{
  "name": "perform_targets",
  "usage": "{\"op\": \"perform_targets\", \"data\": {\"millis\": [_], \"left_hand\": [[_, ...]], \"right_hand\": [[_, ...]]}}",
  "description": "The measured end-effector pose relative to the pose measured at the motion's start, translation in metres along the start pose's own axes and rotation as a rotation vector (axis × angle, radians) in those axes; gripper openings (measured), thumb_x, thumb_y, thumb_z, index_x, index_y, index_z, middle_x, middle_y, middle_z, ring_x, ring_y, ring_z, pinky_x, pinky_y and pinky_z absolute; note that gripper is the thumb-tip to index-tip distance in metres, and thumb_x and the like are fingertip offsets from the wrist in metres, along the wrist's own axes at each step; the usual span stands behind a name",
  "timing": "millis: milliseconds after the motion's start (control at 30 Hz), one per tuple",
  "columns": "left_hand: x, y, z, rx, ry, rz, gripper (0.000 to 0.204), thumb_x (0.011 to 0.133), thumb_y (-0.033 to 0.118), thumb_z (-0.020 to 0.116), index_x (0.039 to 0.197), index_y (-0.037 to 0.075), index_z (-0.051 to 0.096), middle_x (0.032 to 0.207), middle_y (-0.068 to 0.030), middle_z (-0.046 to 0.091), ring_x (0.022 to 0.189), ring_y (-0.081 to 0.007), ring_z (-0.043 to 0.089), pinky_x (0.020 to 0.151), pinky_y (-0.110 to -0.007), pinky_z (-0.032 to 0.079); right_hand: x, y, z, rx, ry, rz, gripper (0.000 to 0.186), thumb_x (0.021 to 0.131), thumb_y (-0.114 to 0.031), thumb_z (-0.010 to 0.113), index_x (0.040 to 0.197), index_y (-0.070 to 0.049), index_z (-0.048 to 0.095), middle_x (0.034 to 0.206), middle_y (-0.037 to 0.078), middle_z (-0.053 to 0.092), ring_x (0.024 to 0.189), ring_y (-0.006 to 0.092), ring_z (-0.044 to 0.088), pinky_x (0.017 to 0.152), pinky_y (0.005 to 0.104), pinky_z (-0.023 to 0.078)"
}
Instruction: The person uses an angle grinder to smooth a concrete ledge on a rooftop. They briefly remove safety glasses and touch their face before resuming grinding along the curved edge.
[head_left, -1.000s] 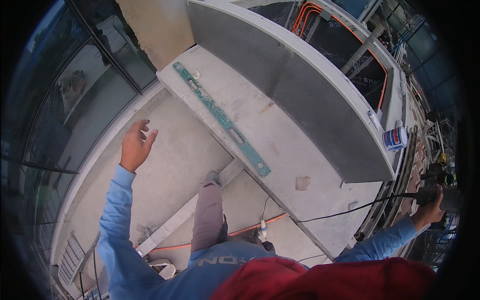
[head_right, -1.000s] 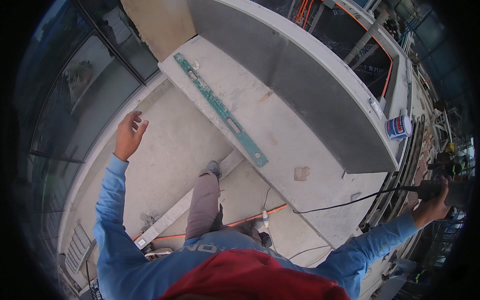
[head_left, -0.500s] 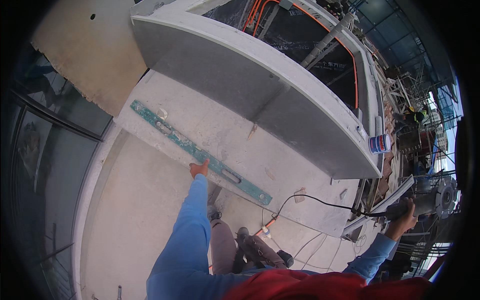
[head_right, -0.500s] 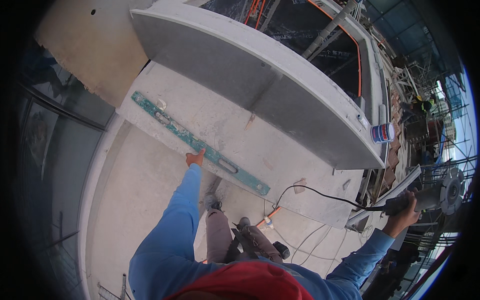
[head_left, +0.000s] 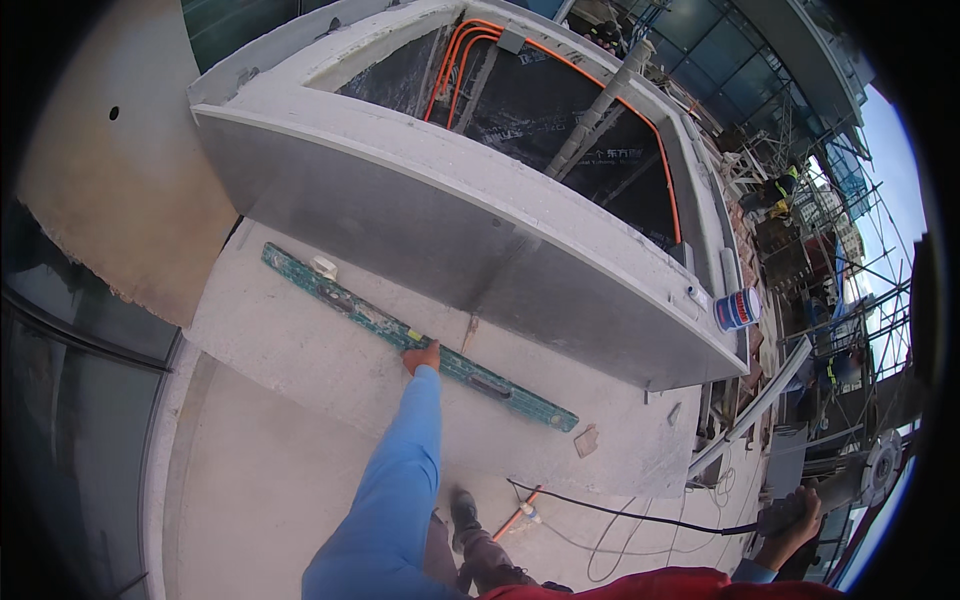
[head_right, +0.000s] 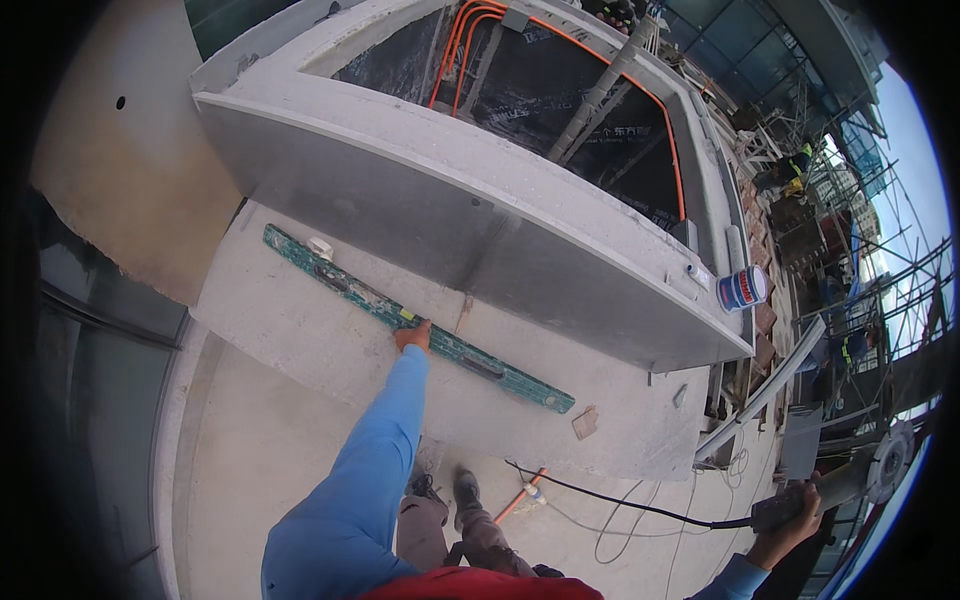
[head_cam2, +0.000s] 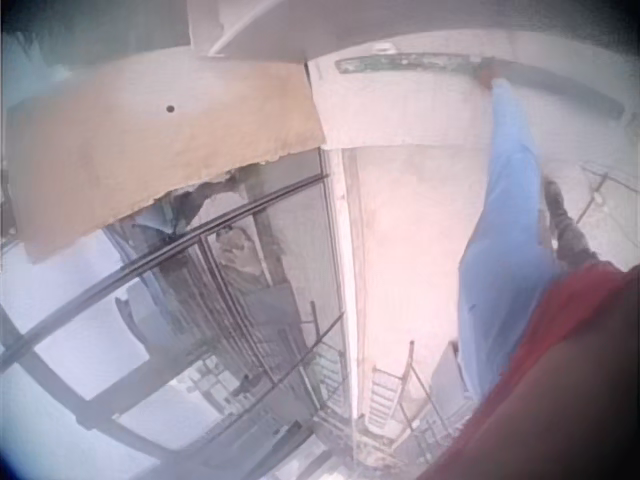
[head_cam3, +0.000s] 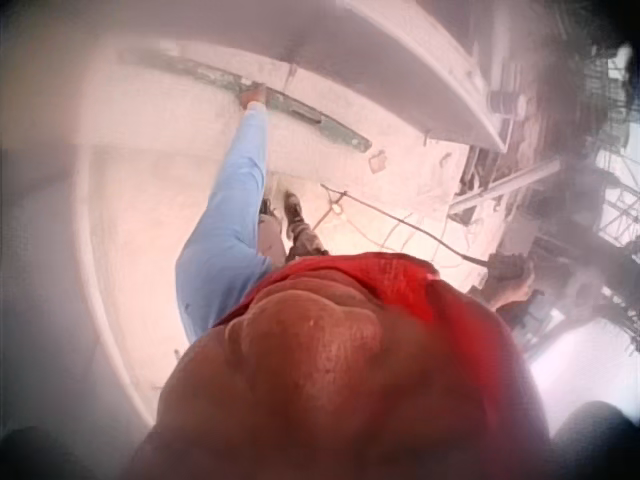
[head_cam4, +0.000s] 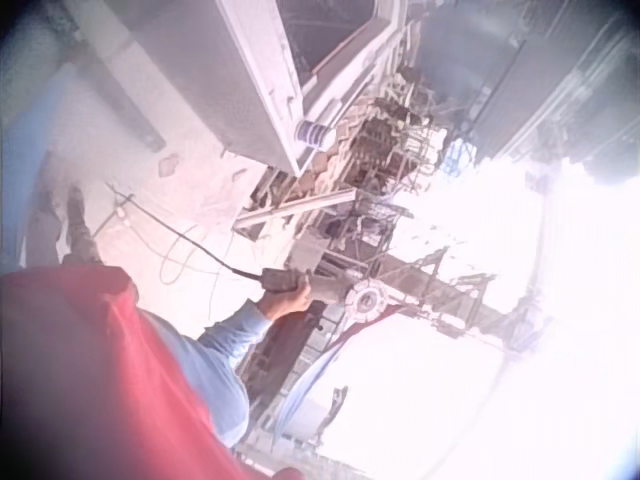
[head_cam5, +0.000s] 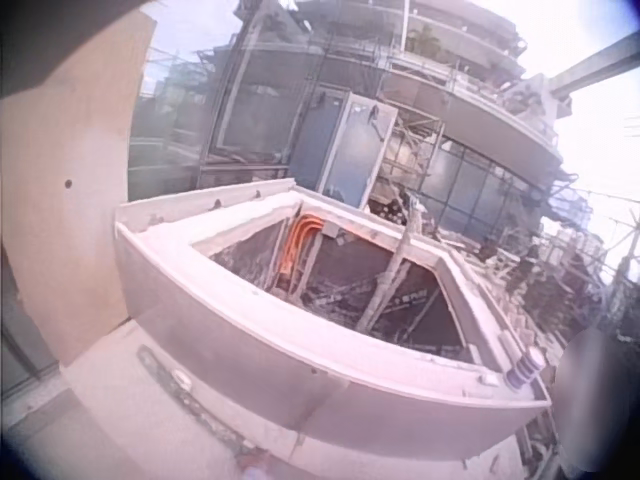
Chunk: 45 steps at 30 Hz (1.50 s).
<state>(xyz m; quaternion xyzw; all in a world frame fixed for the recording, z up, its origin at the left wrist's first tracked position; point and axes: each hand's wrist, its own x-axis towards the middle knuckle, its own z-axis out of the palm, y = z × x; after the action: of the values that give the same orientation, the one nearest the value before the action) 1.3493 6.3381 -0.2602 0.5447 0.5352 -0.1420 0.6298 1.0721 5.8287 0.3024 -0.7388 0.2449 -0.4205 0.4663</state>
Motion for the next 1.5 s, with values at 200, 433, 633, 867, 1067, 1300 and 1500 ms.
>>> {"op": "perform_targets", "data": {"millis": [200, 433, 633, 867, 1067, 1300, 1500], "left_hand": [[0.041, 0.025, 0.005, 0.458, -0.238, 0.497, 0.063, 0.091, 0.035, 0.072, 0.138, -0.004, 0.055, 0.139, -0.0240, 0.058, 0.124, -0.0367, 0.060, 0.106, -0.043, 0.049], [-0.154, -0.012, -0.091, 0.285, -0.262, 0.562, 0.034, 0.090, 0.015, 0.069, 0.118, -0.003, 0.069, 0.109, -0.0183, 0.074, 0.099, -0.0265, 0.073, 0.087, -0.035, 0.057], [-0.205, 0.289, -0.161, 0.091, -0.030, 1.063, 0.037, 0.092, 0.020, 0.069, 0.118, -0.006, 0.066, 0.108, -0.0204, 0.073, 0.099, -0.0299, 0.071, 0.088, -0.039, 0.055], [-0.238, 0.427, -0.244, 0.399, -0.219, 0.812, 0.042, 0.100, 0.036, 0.060, 0.117, -0.001, 0.069, 0.099, -0.0145, 0.073, 0.092, -0.0224, 0.069, 0.081, -0.038, 0.054], [-0.322, 0.409, -0.225, -0.914, -0.828, 0.307, 0.092, 0.097, 0.079, 0.020, 0.133, 0.003, 0.057, 0.100, -0.0117, 0.069, 0.085, -0.0229, 0.068, 0.076, -0.034, 0.057], [-0.379, 0.427, -0.274, -1.078, -0.310, 0.071, 0.103, 0.089, 0.087, 0.011, 0.133, 0.005, 0.054, 0.107, -0.0180, 0.069, 0.098, -0.0304, 0.069, 0.085, -0.042, 0.059], [-0.334, 0.455, -0.339, -1.420, -0.368, 0.068, 0.097, 0.091, 0.086, 0.022, 0.137, 0.006, 0.051, 0.120, -0.0163, 0.064, 0.112, -0.0340, 0.063, 0.099, -0.050, 0.050]], "right_hand": [[0.030, -0.080, -0.033, 0.064, -0.039, -0.019, 0.051, 0.091, -0.028, 0.067, 0.131, 0.002, 0.060, 0.100, 0.008, 0.067, 0.088, 0.0135, 0.064, 0.078, 0.0298, 0.056], [0.031, -0.161, 0.119, 0.085, -0.374, 0.125, 0.055, 0.084, -0.028, 0.068, 0.125, 0.008, 0.059, 0.089, 0.012, 0.066, 0.083, 0.0184, 0.063, 0.074, 0.0301, 0.053], [0.011, -0.154, 0.322, 0.688, -0.903, 0.357, 0.072, 0.085, -0.026, 0.065, 0.143, 0.006, 0.037, 0.118, 0.015, 0.058, 0.084, 0.0180, 0.062, 0.070, 0.0296, 0.059], [-0.051, -0.231, 0.594, 0.611, -1.667, 0.726, 0.059, 0.081, -0.025, 0.065, 0.128, 0.009, 0.052, 0.106, 0.015, 0.062, 0.076, 0.0193, 0.064, 0.066, 0.0310, 0.058], [-0.149, -0.296, 0.666, 0.368, -2.122, 1.156, 0.050, 0.078, -0.024, 0.066, 0.116, 0.008, 0.059, 0.100, 0.017, 0.067, 0.075, 0.0231, 0.069, 0.064, 0.0348, 0.059], [-0.217, -0.333, 0.665, -0.013, -2.360, 1.376, 0.049, 0.085, -0.022, 0.069, 0.124, 0.005, 0.055, 0.107, 0.019, 0.067, 0.081, 0.0248, 0.070, 0.070, 0.0371, 0.059], [-0.251, -0.379, 0.675, -0.265, -2.309, 0.305, 0.048, 0.082, -0.016, 0.080, 0.116, 0.008, 0.057, 0.089, 0.014, 0.069, 0.079, 0.0158, 0.069, 0.072, 0.0314, 0.056]]}}
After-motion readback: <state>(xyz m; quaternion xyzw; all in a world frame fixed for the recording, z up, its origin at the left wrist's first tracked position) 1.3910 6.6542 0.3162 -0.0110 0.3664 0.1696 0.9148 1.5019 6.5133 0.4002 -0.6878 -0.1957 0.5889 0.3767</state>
